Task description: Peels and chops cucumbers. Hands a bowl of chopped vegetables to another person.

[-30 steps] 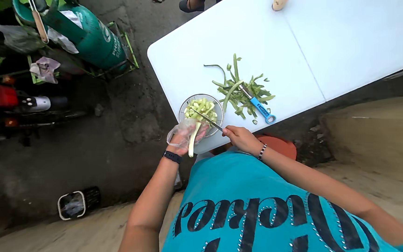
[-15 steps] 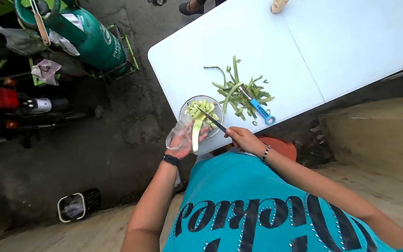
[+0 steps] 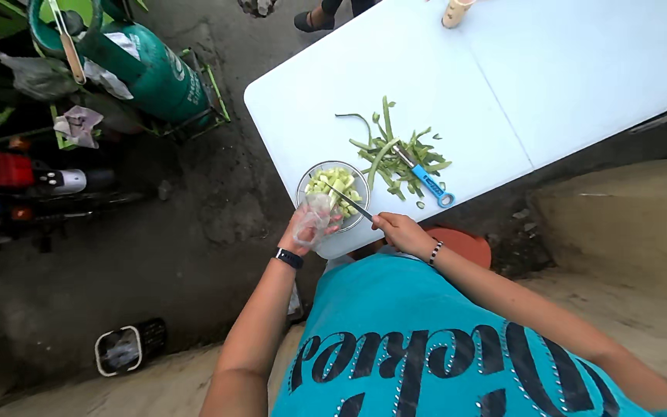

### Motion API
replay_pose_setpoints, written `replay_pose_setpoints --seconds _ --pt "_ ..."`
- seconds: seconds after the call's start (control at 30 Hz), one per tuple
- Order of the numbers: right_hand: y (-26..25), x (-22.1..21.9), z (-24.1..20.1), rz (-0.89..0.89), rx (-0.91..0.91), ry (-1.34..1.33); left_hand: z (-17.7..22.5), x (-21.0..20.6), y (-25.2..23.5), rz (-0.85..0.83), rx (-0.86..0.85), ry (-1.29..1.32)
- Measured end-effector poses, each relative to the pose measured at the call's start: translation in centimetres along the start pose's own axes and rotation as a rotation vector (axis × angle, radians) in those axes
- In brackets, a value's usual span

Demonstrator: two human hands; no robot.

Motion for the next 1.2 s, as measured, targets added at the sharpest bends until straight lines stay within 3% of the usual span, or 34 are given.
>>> replay_pose_setpoints --seconds 0.2,0.37,0.53,0.67,1.2 --pt "0.2 -0.1 -0.2 -0.055 -0.061 -0.097 1.5 -1.5 -0.9 0.13 -0.088 -0.391" --pt "0.9 0.8 0.0 0.036 -0.007 -0.212 2.1 -2.1 -1.2 -0.008 -0.028 -0.169" --pt "1.7 1.6 0.2 0.154 0.127 -0.146 2.4 -1.3 -0.3 -0.149 -0.041 -0.036" --pt "2.1 1.4 -0.3 0.136 0.179 -0.09 2.9 -1.9 1.2 -0.125 -0.104 -0.1" --pt "3.1 1.5 -1.2 0.195 0.326 0.067 1.9 -1.6 2.5 -0.042 -0.066 0.05"
Point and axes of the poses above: each hand's wrist, its own y-axis away from the middle knuckle, its own x-axis out of the back of the hand, z = x × y, the point moved 3 cm from there along -y, towards the middle knuckle, and after that the axes turned 7 degrees about z, right-handed, at the moved point
